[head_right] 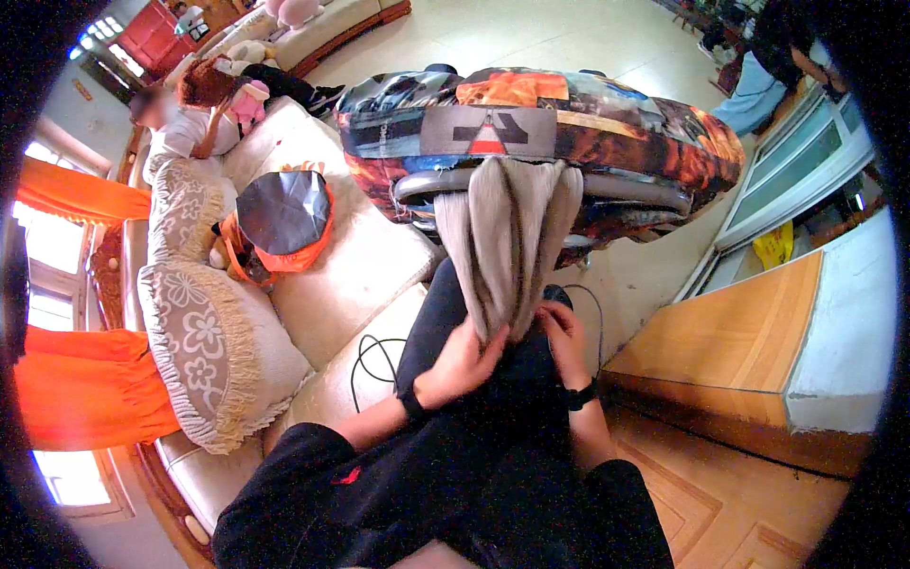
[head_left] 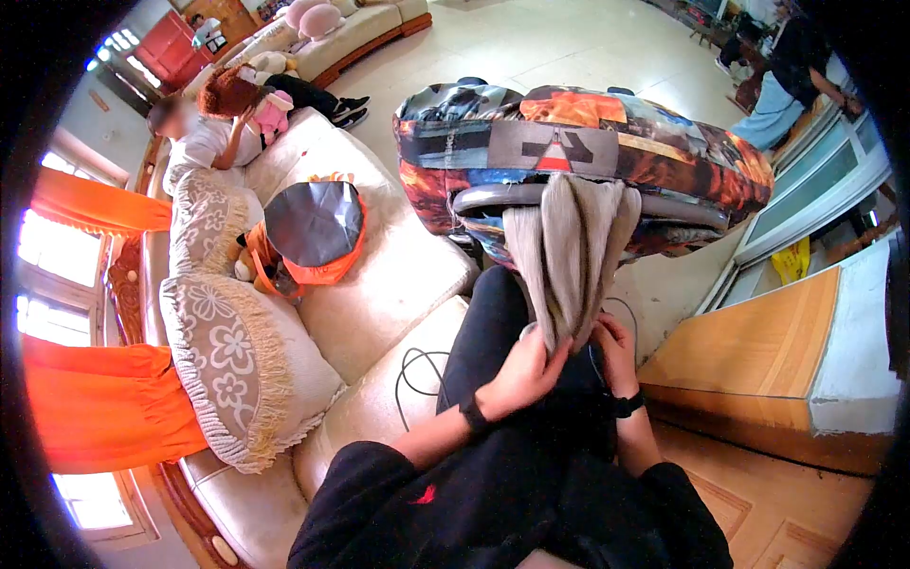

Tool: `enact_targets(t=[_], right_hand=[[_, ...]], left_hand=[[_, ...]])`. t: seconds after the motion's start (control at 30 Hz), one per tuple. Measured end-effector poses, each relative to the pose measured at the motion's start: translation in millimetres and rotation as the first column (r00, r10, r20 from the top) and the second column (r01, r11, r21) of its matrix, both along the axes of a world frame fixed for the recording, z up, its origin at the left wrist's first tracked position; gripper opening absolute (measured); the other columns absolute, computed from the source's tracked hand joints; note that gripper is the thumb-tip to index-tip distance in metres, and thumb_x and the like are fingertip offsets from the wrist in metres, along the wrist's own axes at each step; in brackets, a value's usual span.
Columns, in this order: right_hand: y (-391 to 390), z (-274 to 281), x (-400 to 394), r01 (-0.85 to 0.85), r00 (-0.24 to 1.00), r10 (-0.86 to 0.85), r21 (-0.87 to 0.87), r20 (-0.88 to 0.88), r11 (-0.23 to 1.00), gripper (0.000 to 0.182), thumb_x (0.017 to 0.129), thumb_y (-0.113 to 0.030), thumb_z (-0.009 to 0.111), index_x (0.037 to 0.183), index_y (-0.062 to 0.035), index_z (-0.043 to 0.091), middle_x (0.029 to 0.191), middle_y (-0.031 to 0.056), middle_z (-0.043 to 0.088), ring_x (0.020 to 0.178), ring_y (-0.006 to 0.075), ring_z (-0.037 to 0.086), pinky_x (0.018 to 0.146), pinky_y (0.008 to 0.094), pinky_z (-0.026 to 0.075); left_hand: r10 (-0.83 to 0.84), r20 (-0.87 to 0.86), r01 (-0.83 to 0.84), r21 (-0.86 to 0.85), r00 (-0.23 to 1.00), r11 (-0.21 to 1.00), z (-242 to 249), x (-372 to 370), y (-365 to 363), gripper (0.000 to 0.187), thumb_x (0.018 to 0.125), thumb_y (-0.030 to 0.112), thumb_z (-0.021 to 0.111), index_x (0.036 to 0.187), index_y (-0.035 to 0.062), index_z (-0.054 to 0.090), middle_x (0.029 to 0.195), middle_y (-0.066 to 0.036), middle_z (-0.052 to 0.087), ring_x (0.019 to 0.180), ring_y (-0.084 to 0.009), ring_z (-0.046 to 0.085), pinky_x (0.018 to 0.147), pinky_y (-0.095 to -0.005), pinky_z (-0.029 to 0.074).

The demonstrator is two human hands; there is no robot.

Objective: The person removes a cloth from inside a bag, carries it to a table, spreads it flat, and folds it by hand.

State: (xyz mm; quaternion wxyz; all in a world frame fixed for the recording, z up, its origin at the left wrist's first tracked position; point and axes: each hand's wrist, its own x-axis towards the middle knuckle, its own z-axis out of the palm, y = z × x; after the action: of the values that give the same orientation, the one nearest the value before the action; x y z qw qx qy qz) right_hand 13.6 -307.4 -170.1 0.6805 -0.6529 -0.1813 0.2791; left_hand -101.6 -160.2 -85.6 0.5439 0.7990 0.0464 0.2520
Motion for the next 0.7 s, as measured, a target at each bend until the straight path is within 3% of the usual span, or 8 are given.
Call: enact_targets(t=[0.07, 0.1, 0.13, 0.23, 0.4, 0.47, 0.63, 0.7], right_hand=[[-5, 3, 3, 0.180, 0.982, -0.181, 0.014, 0.056, 0.984, 0.021, 0.089, -0.012, 0.054, 0.102, 0.0022, 0.061, 0.096, 0.0033, 0.063, 0.086, 0.0123, 0.057, 0.077, 0.0247, 0.045], [-7, 6, 7, 0.213, 0.977, -0.213, -0.028, -0.010, 0.977, 0.022, 0.088, -0.011, 0.055, 0.105, 0.0030, 0.060, 0.097, 0.0038, 0.063, 0.086, 0.0127, 0.058, 0.078, 0.0254, 0.045], [-8, 7, 9, 0.218, 0.976, -0.218, -0.029, -0.011, 0.976, 0.022, 0.088, -0.011, 0.055, 0.105, 0.0030, 0.060, 0.097, 0.0038, 0.063, 0.086, 0.0127, 0.058, 0.078, 0.0254, 0.045], [-15, 9, 12, 0.051, 0.997, -0.050, 0.011, -0.059, 0.999, 0.024, 0.082, -0.006, 0.059, 0.104, 0.0016, 0.060, 0.099, 0.0045, 0.063, 0.089, 0.0134, 0.058, 0.081, 0.0278, 0.047], [-17, 24, 10, 0.031, 0.994, -0.010, 0.188, -0.109, 0.982, 0.027, 0.082, -0.006, 0.058, 0.108, -0.0003, 0.058, 0.102, 0.0046, 0.062, 0.093, 0.0143, 0.057, 0.083, 0.0291, 0.047], [-15, 43, 1, 0.210, 0.973, -0.177, 0.244, -0.152, 0.947, 0.029, 0.083, -0.005, 0.057, 0.112, -0.0011, 0.057, 0.104, 0.0052, 0.061, 0.095, 0.0143, 0.056, 0.084, 0.0293, 0.047], [-21, 32, -3, 0.196, 0.980, -0.194, -0.076, 0.041, 0.978, 0.021, 0.088, -0.009, 0.053, 0.106, 0.0004, 0.058, 0.098, 0.0045, 0.061, 0.091, 0.0133, 0.056, 0.082, 0.0246, 0.043], [-19, 33, -4, 0.112, 0.994, -0.111, 0.005, -0.014, 0.994, 0.018, 0.089, -0.009, 0.053, 0.103, 0.0002, 0.058, 0.094, 0.0033, 0.061, 0.088, 0.0121, 0.056, 0.080, 0.0238, 0.043]], left_hand=[[-0.262, -0.278, 0.281, 0.029, 0.924, 0.959, -31, -16, -5, 0.025, 0.087, 0.011, 0.054, 0.108, -0.0018, 0.050, 0.099, -0.022, 0.057, 0.094, -0.0390, 0.056, 0.080, -0.0402, 0.046], [-0.334, -0.343, 0.366, 0.031, 0.878, 0.930, -15, -20, -8, 0.023, 0.085, 0.011, 0.056, 0.104, -0.0007, 0.051, 0.093, -0.020, 0.058, 0.089, -0.0395, 0.056, 0.077, -0.0421, 0.046], [-0.356, -0.149, 0.379, 0.176, 0.923, 0.909, -30, -17, -12, 0.025, 0.083, 0.011, 0.059, 0.104, -0.0002, 0.051, 0.090, -0.020, 0.058, 0.086, -0.0392, 0.056, 0.075, -0.0423, 0.047], [-0.431, -0.071, 0.434, 0.258, 0.899, 0.863, -27, -7, -15, 0.026, 0.079, 0.009, 0.062, 0.101, -0.0003, 0.053, 0.090, -0.019, 0.059, 0.084, -0.0375, 0.057, 0.075, -0.0421, 0.047], [-0.465, 0.193, 0.337, 0.466, 0.864, 0.819, 15, 17, -1, 0.029, 0.073, 0.007, 0.065, 0.099, 0.0008, 0.055, 0.095, -0.015, 0.059, 0.089, -0.0363, 0.057, 0.079, -0.0426, 0.047], [-0.437, 0.190, 0.306, 0.478, 0.879, 0.823, 23, 21, 6, 0.031, 0.072, 0.008, 0.066, 0.100, 0.0012, 0.056, 0.098, -0.015, 0.058, 0.095, -0.0361, 0.056, 0.084, -0.0427, 0.046], [-0.209, 0.143, 0.130, 0.427, 0.967, 0.895, 17, 30, 22, 0.027, 0.075, 0.005, 0.065, 0.100, -0.0012, 0.057, 0.100, -0.018, 0.059, 0.097, -0.0371, 0.055, 0.085, -0.0416, 0.045], [-0.189, 0.135, 0.115, 0.426, 0.973, 0.897, 10, 28, 24, 0.026, 0.075, 0.005, 0.064, 0.099, -0.0012, 0.058, 0.100, -0.018, 0.059, 0.097, -0.0370, 0.055, 0.085, -0.0412, 0.045]])
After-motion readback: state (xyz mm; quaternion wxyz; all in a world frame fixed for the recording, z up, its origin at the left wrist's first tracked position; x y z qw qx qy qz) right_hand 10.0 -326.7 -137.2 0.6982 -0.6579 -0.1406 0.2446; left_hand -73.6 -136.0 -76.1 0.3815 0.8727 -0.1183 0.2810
